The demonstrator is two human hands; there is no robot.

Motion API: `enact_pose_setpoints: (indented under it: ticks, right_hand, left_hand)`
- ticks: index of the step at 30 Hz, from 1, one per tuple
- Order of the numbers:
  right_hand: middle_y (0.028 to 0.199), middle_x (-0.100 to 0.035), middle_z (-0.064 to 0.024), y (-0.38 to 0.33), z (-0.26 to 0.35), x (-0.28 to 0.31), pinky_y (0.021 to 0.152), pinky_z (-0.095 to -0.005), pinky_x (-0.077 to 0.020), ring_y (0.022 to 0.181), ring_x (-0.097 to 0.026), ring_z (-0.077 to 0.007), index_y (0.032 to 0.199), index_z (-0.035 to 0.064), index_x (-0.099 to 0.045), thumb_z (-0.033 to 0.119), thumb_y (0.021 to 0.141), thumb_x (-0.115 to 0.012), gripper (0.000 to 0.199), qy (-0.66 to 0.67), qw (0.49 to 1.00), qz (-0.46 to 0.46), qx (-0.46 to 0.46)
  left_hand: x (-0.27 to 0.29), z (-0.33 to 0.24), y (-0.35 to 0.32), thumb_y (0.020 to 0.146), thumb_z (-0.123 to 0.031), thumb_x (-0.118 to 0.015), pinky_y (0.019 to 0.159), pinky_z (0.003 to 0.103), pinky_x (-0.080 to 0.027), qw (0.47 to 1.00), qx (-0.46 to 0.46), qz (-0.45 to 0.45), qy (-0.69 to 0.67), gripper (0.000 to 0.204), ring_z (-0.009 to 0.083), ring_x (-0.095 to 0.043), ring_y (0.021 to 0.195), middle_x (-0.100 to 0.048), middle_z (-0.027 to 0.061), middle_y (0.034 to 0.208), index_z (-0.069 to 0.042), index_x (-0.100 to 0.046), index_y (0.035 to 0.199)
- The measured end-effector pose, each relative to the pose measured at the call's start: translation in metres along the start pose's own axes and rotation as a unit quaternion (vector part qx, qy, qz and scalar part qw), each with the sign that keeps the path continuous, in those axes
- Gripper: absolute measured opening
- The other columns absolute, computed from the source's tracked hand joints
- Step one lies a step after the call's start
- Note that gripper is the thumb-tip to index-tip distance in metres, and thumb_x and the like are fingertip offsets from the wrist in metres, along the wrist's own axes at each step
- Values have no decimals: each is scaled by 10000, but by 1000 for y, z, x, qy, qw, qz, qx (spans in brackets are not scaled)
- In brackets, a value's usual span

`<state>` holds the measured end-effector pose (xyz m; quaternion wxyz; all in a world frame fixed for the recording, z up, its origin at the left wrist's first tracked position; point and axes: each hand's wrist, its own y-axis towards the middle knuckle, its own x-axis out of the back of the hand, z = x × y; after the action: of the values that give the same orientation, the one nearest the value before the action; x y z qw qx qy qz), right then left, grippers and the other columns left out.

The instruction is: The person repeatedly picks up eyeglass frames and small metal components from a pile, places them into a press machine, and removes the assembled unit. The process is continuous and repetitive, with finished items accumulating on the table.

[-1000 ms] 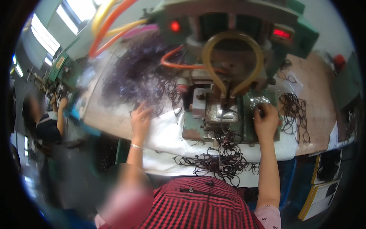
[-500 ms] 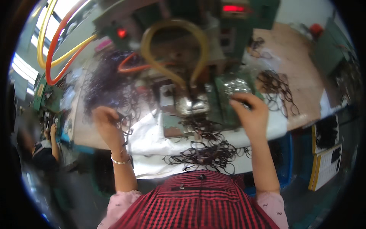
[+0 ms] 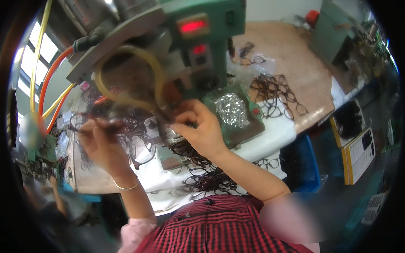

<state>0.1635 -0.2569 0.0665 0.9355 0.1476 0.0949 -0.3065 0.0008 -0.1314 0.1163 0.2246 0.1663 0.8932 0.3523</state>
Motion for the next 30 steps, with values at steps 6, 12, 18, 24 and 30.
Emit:
enact_pose_setpoints:
  ticks: [6,12,18,24,30]
  right_hand:
    - [1093,-674,-123,-18,27,-4,905,-326,-482,1043,-629,-192,1236,-27,-528,15,815,-676,448,-71,997,-10,25]
    - [968,-659,-104,-54,10,104,840,-434,-482,941,-604,-301,1034,46,-687,79,753,-713,284,-602,791,-77,78]
    - [828,-632,-83,-36,-52,123,780,-421,-467,857,-582,-313,824,60,-675,107,722,-739,130,-634,744,-154,145]
    - [818,-629,-102,-6,-36,117,746,-415,-466,838,-581,-322,792,66,-657,84,754,-677,46,-582,777,-160,177]
    - [900,-606,-83,11,-48,120,710,-440,-459,884,-577,-316,839,94,-642,104,745,-681,103,-602,755,-139,219]
  left_hand:
    - [-6,-28,-10,952,-44,-584,720,277,-509,996,-70,49,31,67,139,-541,836,-547,48,836,-47,-523,978]
    - [-1,-98,-77,673,1,-730,689,360,-581,893,-114,350,258,243,262,-643,790,-660,203,995,-7,-640,898]
    - [-37,0,-74,683,-46,-813,516,262,-473,825,-319,345,314,230,156,-583,656,-713,63,1012,-71,-649,842]
    - [-36,4,-66,669,-52,-817,488,262,-449,830,-309,366,286,277,134,-545,581,-718,48,970,-87,-630,870]
    - [-33,6,-66,653,-43,-816,469,261,-429,840,-297,361,276,288,132,-523,539,-721,43,956,-97,-632,868]
